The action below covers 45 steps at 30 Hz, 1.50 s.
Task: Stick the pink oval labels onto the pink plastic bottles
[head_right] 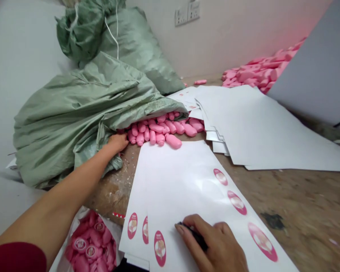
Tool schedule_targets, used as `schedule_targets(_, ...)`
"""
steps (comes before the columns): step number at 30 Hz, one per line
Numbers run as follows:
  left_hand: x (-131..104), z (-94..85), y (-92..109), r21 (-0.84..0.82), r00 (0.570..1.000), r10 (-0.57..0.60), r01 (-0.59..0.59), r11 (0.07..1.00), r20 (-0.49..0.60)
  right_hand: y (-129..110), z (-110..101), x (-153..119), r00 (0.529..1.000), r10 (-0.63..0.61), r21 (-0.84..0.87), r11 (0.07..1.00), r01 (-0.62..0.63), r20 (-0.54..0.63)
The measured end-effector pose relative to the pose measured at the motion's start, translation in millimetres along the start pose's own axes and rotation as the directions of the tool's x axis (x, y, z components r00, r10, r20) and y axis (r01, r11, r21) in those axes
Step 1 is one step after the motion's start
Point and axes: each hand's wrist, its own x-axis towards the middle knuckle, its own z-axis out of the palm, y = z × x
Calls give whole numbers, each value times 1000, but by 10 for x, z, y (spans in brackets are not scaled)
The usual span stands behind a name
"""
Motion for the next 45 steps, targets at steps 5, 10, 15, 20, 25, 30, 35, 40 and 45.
schedule_targets(5, -223, 82, 126, -222, 1000, -20, 23, 975, 15, -144, -83, -26, 998, -45, -36, 998, 43, -44)
schedule_targets(10, -715, 50, 251, -488, 994, 60, -95, 868, -87, -155, -167, 59, 998, 46, -62, 997, -48, -43)
schedule_targets(15, -1533, 153, 575, -980, 990, 32, 128, 152, 135, -273, -211, 35, 995, -95, -89, 991, 96, 9)
schedule_targets(20, -2059, 420, 817, -747, 788, 16, 590, -306, 616, -377, -137, -45, 980, -197, -155, 968, 199, 33)
schedule_targets(25, -2077, 423, 838, -660, 739, 41, 623, -420, 672, -413, -92, -41, 976, -216, -206, 954, 218, 30)
schedule_targets(30, -2097, 476, 781, -705, 764, 63, 621, -342, 642, -452, -87, -29, 971, -238, -271, 934, 234, 18)
schedule_targets(35, -2145, 592, 771, -729, 781, 86, 611, -309, 619, -474, -79, -30, 969, -245, -329, 914, 235, 12)
schedule_targets(40, -2165, 616, 785, -732, 795, 92, 590, -340, 599, -495, -43, -21, 973, -229, -315, 923, 222, 17)
schedule_targets(45, -2164, 607, 787, -733, 792, 87, 595, -330, 604, -482, -121, 31, 990, -105, -148, 982, 119, 97)
